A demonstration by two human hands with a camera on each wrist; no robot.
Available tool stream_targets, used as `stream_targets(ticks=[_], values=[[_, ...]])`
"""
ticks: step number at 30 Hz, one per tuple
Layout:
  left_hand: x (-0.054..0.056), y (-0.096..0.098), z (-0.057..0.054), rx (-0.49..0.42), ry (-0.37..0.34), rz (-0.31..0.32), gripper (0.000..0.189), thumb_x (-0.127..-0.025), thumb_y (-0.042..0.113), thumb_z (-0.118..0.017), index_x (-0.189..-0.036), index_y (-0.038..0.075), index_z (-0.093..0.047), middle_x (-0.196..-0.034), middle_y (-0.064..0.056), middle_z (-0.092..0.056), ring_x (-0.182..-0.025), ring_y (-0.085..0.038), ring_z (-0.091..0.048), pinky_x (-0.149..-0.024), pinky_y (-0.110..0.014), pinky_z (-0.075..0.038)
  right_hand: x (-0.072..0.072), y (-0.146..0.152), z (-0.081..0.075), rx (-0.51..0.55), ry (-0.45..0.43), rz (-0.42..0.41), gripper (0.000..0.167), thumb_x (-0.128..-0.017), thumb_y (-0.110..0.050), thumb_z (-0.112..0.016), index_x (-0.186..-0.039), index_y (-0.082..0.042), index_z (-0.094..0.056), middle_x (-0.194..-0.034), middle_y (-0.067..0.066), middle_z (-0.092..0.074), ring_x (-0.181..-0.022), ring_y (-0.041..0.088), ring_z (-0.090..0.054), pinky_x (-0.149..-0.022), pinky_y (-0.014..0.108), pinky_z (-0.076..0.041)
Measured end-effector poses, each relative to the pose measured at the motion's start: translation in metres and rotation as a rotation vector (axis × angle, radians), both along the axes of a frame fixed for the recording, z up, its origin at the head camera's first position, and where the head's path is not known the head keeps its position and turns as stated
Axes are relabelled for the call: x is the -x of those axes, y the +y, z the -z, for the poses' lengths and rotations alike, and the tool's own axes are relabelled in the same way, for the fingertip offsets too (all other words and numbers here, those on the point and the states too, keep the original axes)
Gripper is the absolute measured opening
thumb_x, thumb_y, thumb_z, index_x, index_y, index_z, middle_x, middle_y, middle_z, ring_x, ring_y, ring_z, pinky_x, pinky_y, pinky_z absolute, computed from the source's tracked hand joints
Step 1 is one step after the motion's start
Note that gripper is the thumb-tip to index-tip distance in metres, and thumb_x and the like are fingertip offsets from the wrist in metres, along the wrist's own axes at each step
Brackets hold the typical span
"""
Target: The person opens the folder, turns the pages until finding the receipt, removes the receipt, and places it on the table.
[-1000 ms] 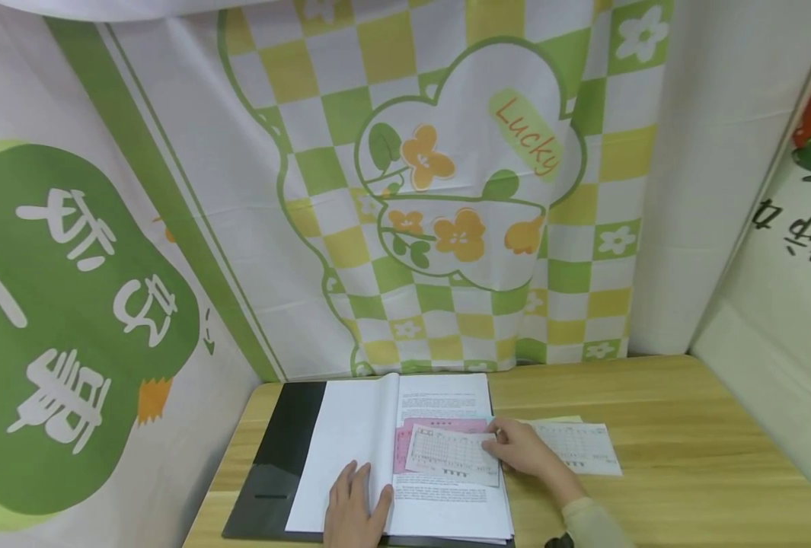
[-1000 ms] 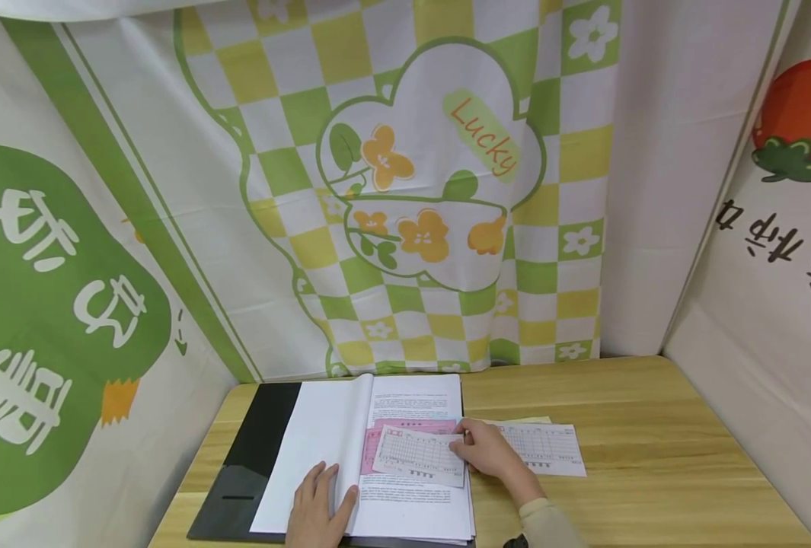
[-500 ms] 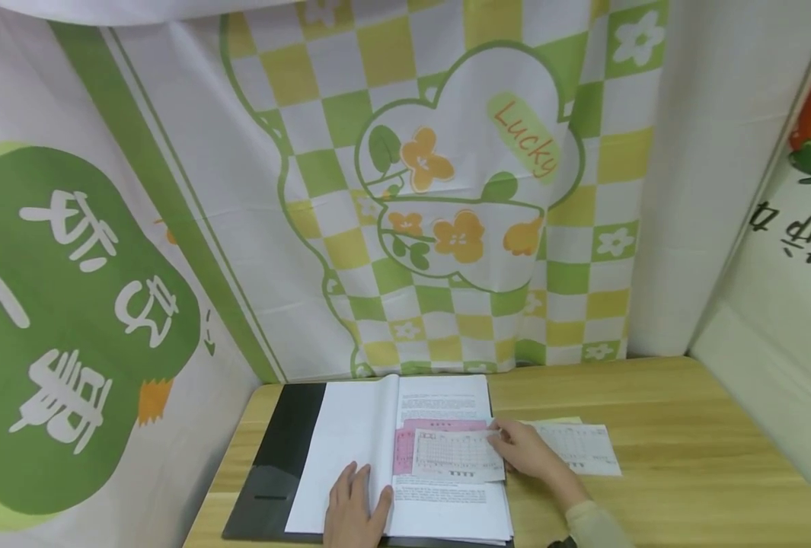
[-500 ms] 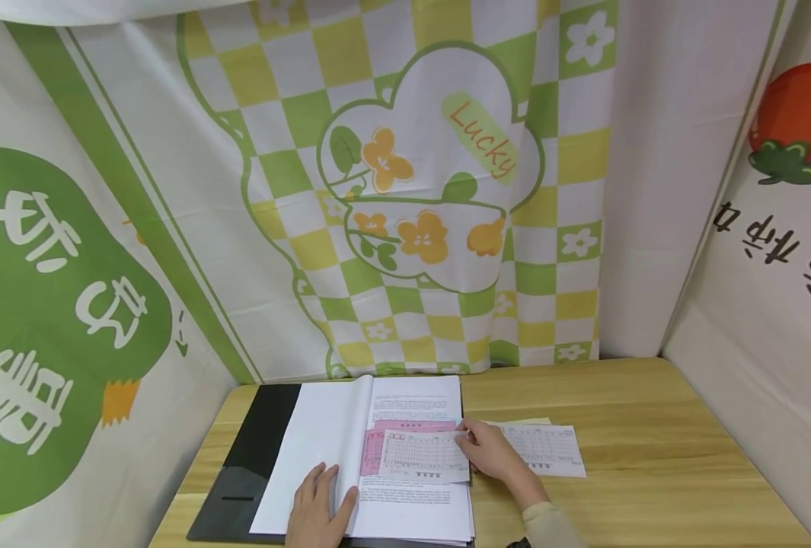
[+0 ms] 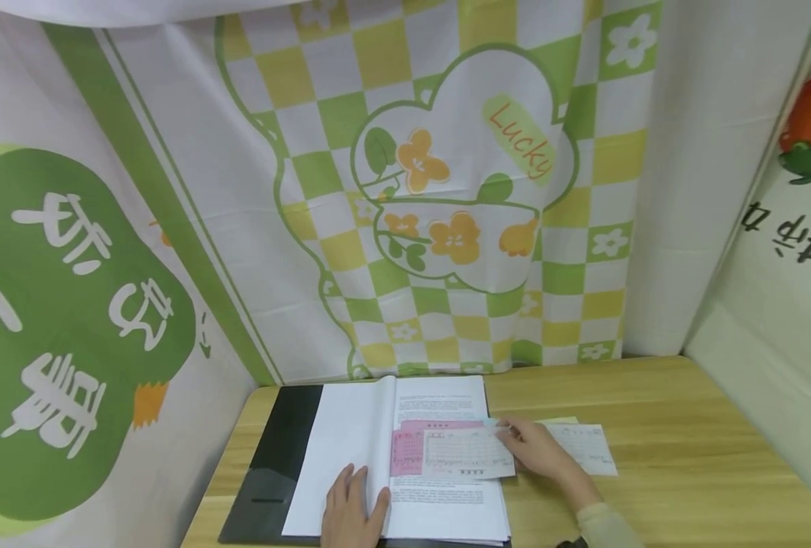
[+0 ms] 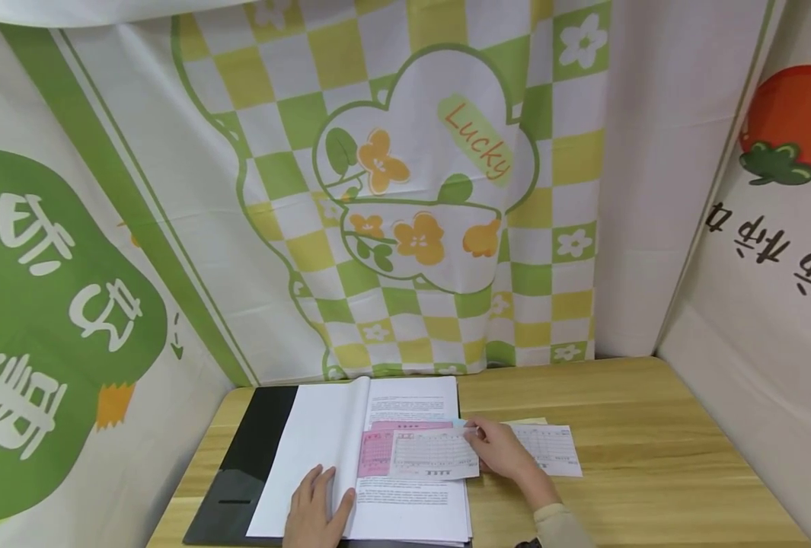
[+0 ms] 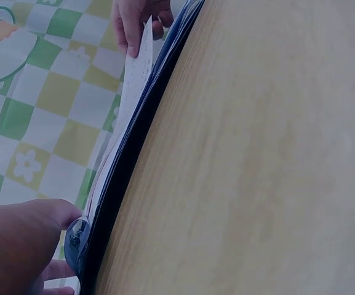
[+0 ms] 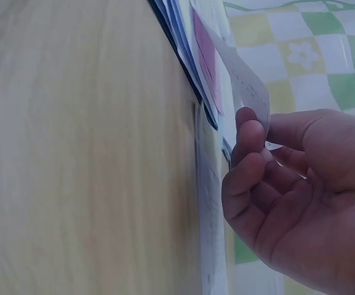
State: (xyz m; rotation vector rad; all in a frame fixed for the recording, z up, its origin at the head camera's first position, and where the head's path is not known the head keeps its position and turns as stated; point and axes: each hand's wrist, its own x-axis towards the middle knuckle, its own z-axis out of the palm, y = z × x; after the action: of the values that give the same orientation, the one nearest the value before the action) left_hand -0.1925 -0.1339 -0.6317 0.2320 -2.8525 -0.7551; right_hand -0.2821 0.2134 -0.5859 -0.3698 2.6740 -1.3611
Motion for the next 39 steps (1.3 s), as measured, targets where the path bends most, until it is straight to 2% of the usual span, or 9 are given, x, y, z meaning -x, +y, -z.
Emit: stream_targets(ticks=[4, 6, 14, 21, 25, 30, 35, 39], values=[[0.0, 0.0, -0.001, -0.009, -0.001, -0.003, 0.062, -0.097, 0.052, -0.07, -0.139, 0.006, -0.062, -0.151, -0.023, -0.049, -0.14, -0.046, -0.046, -0.111, -0.066, -0.043, 0.002, 0.011, -0.002, -0.023, -0.004, 0.026, 0.022, -0.107, -0.017, -0.063, -0.122, -0.004, -0.07, -0.102, 0.003, -0.069, -0.093, 0.018, -0.064, -0.086, 0.045, -0.058], [-0.001, 0.0, 0.0, -0.009, -0.002, -0.005, 0.062, -0.096, 0.051, -0.07, -0.139, 0.006, -0.062, -0.151, -0.023, -0.049, -0.14, -0.046, -0.046, -0.111, -0.066, -0.043, 0.002, 0.018, -0.003, -0.031, -0.007, 0.033, 0.024, -0.107, -0.018, -0.063, -0.125, -0.004, -0.07, -0.104, 0.003, -0.07, -0.096, 0.019, -0.065, -0.088, 0.046, -0.058], [-0.001, 0.001, -0.004, -0.006, 0.019, -0.002, 0.062, -0.097, 0.051, -0.07, -0.138, 0.006, -0.062, -0.149, -0.023, -0.05, -0.139, -0.046, -0.047, -0.111, -0.066, -0.043, 0.002, 0.05, -0.009, -0.037, 0.022, 0.064, 0.021, -0.109, -0.015, -0.059, -0.122, -0.002, -0.068, -0.106, 0.009, -0.069, -0.094, 0.021, -0.064, -0.076, 0.039, -0.056], [-0.002, 0.002, -0.004, 0.007, 0.023, -0.009, 0.061, -0.096, 0.049, -0.07, -0.138, 0.005, -0.063, -0.148, -0.024, -0.051, -0.138, -0.047, -0.048, -0.11, -0.065, -0.044, -0.001, 0.069, -0.009, -0.068, 0.067, 0.076, 0.019, -0.107, -0.011, -0.061, -0.12, 0.001, -0.069, -0.111, 0.014, -0.073, -0.102, 0.031, -0.067, -0.088, 0.054, -0.058], [-0.001, 0.002, -0.002, 0.011, 0.018, -0.012, 0.061, -0.096, 0.049, -0.071, -0.138, 0.005, -0.062, -0.148, -0.023, -0.05, -0.138, -0.046, -0.048, -0.11, -0.066, -0.044, -0.003, 0.078, -0.008, -0.061, 0.069, 0.069, 0.025, -0.108, -0.01, -0.06, -0.125, 0.007, -0.066, -0.115, 0.02, -0.071, -0.105, 0.036, -0.067, -0.09, 0.056, -0.057], [-0.003, 0.001, -0.004, 0.006, 0.02, -0.016, 0.061, -0.096, 0.049, -0.07, -0.138, 0.005, -0.062, -0.149, -0.023, -0.05, -0.138, -0.046, -0.047, -0.111, -0.065, -0.043, -0.004, 0.087, -0.006, -0.066, 0.059, 0.074, 0.032, -0.108, -0.012, -0.059, -0.131, 0.01, -0.062, -0.12, 0.026, -0.069, -0.108, 0.04, -0.066, -0.091, 0.057, -0.057], [-0.004, 0.001, -0.008, -0.012, 0.026, -0.02, 0.061, -0.096, 0.05, -0.07, -0.138, 0.005, -0.063, -0.149, -0.023, -0.05, -0.139, -0.046, -0.047, -0.111, -0.066, -0.043, -0.004, 0.102, -0.006, -0.068, 0.038, 0.077, 0.031, -0.109, -0.016, -0.059, -0.129, 0.007, -0.064, -0.115, 0.018, -0.07, -0.104, 0.032, -0.066, -0.086, 0.049, -0.058], [-0.002, 0.002, -0.005, -0.024, -0.005, -0.011, 0.063, -0.097, 0.051, -0.069, -0.139, 0.005, -0.062, -0.151, -0.023, -0.049, -0.14, -0.046, -0.045, -0.113, -0.066, -0.041, -0.009, 0.12, -0.004, -0.095, 0.04, 0.088, 0.031, -0.109, -0.018, -0.06, -0.127, 0.006, -0.066, -0.113, 0.015, -0.071, -0.102, 0.029, -0.066, -0.083, 0.044, -0.056]])
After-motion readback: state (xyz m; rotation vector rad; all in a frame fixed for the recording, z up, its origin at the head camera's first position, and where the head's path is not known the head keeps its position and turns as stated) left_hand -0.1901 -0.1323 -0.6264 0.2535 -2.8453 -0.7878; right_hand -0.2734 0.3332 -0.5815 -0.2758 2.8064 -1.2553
